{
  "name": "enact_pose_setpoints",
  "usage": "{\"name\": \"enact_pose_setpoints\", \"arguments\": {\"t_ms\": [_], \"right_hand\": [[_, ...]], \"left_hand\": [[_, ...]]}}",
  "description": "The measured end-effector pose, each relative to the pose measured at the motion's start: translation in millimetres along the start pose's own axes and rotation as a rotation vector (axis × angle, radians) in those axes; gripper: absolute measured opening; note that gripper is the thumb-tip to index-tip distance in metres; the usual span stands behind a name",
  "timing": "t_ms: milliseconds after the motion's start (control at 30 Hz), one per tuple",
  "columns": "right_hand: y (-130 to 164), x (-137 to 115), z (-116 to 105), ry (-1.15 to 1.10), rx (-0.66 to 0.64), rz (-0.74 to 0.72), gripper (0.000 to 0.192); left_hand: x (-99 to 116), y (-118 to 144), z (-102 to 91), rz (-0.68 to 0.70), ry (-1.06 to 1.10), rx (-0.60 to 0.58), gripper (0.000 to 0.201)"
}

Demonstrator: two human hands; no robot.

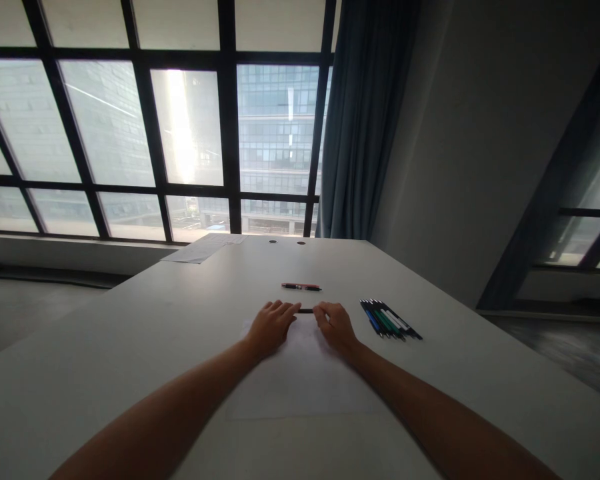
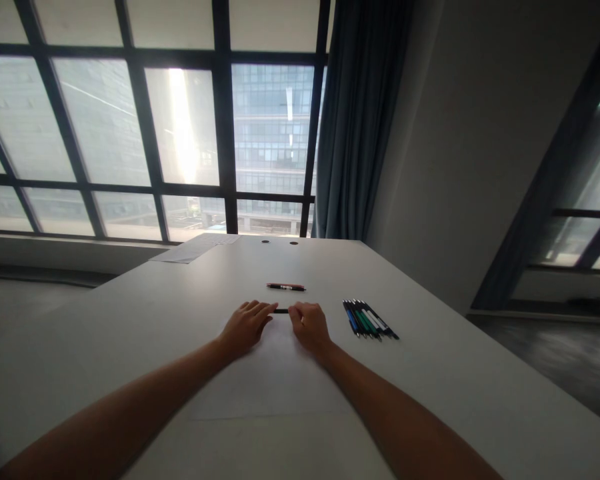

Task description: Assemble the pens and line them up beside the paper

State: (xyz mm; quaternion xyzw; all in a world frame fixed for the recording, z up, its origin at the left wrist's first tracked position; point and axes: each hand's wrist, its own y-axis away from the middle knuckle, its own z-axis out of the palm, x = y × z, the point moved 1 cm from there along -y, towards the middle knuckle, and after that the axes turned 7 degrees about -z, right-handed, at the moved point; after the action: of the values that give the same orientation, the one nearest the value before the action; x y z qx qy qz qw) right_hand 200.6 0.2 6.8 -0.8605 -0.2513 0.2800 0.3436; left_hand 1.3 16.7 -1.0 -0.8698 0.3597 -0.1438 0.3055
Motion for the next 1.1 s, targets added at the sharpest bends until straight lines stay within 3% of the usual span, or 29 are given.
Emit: {"name": "enact_pose_setpoints", "arguments": {"t_ms": [167, 233, 300, 400, 633, 933, 1033, 1100], "right_hand": [[-3, 3, -7, -0.294, 0.289, 0.148, 0.036], [-4, 2, -3, -0.428, 0.258, 0.172, 0.034], [-5, -3, 2, -0.526, 0.140, 0.167, 0.039], [-5, -12, 6, -0.560, 0.023, 0.138, 0.039], [-6, -14, -7, -0.451, 0.168, 0.065, 0.032], [-7, -10, -4, -0.368, -0.016, 0.005, 0.030], [-11, -9, -6, -0.398, 0.045, 0.057, 0.030], [-14, -6, -8, -0.444, 0.103, 0.148, 0.042]], "left_hand": [[-5, 0, 1.1, -0.166, -0.004, 0.012, 0.021], [-5, 1, 1.6, -0.179, 0.028, -0.014, 0.018], [-3, 1, 0.8, -0.143, 0.054, -0.052, 0.018], [2, 1, -2.2, -0.073, 0.082, -0.090, 0.023], [4, 2, -3.1, -0.084, 0.050, -0.082, 0.029], [4, 2, 0.0, -0.091, 0.065, -0.125, 0.023], [4, 2, -0.6, -0.091, 0.070, -0.134, 0.022], [4, 2, -0.5, -0.094, 0.074, -0.136, 0.022]]}}
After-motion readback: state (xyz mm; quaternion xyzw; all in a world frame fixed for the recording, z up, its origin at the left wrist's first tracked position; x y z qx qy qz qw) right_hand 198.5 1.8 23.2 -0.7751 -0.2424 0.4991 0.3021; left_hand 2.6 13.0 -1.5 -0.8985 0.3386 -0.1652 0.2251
